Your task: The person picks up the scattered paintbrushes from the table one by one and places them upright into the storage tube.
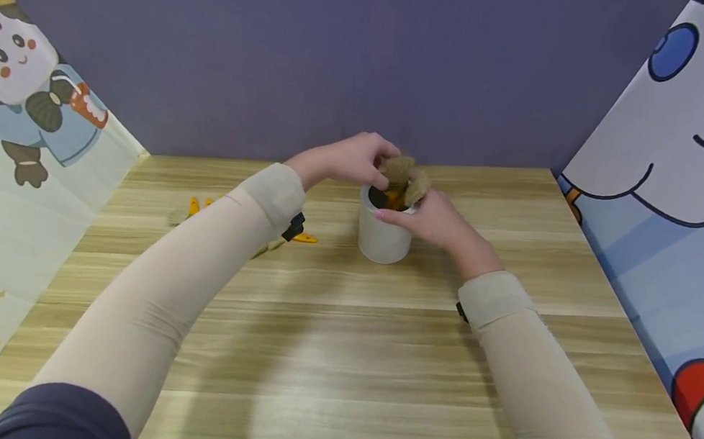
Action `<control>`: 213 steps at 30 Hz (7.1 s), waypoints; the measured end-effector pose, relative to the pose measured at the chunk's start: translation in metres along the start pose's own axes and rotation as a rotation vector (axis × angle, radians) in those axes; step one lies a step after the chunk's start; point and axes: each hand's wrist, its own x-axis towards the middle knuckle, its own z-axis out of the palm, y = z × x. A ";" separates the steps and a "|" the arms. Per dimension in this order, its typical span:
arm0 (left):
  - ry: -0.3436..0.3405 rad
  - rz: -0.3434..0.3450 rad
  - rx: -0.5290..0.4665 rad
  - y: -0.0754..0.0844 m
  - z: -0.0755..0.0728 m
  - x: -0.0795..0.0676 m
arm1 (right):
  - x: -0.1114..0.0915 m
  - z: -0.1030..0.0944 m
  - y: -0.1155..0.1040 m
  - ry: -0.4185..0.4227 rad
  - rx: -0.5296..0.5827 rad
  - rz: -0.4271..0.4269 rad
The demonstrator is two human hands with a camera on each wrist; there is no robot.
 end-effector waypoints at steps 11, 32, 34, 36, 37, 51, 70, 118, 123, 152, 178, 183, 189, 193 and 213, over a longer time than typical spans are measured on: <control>0.042 -0.038 0.022 -0.003 0.004 0.003 | 0.000 0.000 0.001 -0.008 -0.023 0.037; 0.192 -0.123 0.027 -0.029 -0.056 -0.069 | 0.001 0.001 -0.002 0.054 -0.050 0.082; 0.204 -0.154 0.029 -0.037 -0.062 -0.084 | 0.000 0.001 -0.002 0.052 -0.040 0.087; 0.211 -0.192 0.034 -0.045 -0.069 -0.099 | 0.000 0.000 -0.001 0.052 -0.034 0.093; 0.214 -0.215 0.036 -0.049 -0.071 -0.108 | 0.000 0.001 -0.002 0.052 -0.032 0.094; 0.225 -0.443 0.018 -0.124 -0.082 -0.218 | 0.001 0.003 -0.003 0.055 -0.029 0.090; 0.092 -0.504 0.118 -0.216 -0.025 -0.266 | -0.001 0.003 0.001 0.066 -0.043 0.082; 0.317 -0.514 -0.050 -0.183 -0.048 -0.288 | -0.001 0.001 -0.001 0.059 -0.074 0.086; 0.444 -0.444 -0.167 -0.158 -0.062 -0.275 | -0.001 0.001 -0.001 0.067 -0.074 0.079; 0.393 0.109 -0.198 0.000 -0.029 -0.063 | 0.001 0.005 0.002 0.066 -0.037 0.039; 0.225 -0.081 -0.095 -0.022 0.022 -0.044 | 0.003 0.005 -0.001 0.023 0.012 0.006; 0.250 -0.093 -0.075 -0.022 0.027 -0.042 | 0.003 0.006 -0.002 0.020 0.017 0.008; 0.241 -0.081 -0.085 -0.014 0.030 -0.037 | 0.000 0.004 -0.003 0.000 0.048 0.019; 0.222 -0.086 -0.101 -0.010 0.034 -0.031 | -0.002 0.004 -0.004 0.009 0.039 0.050; 0.251 -0.061 -0.200 -0.009 0.051 -0.011 | -0.003 0.002 -0.004 -0.014 0.014 0.087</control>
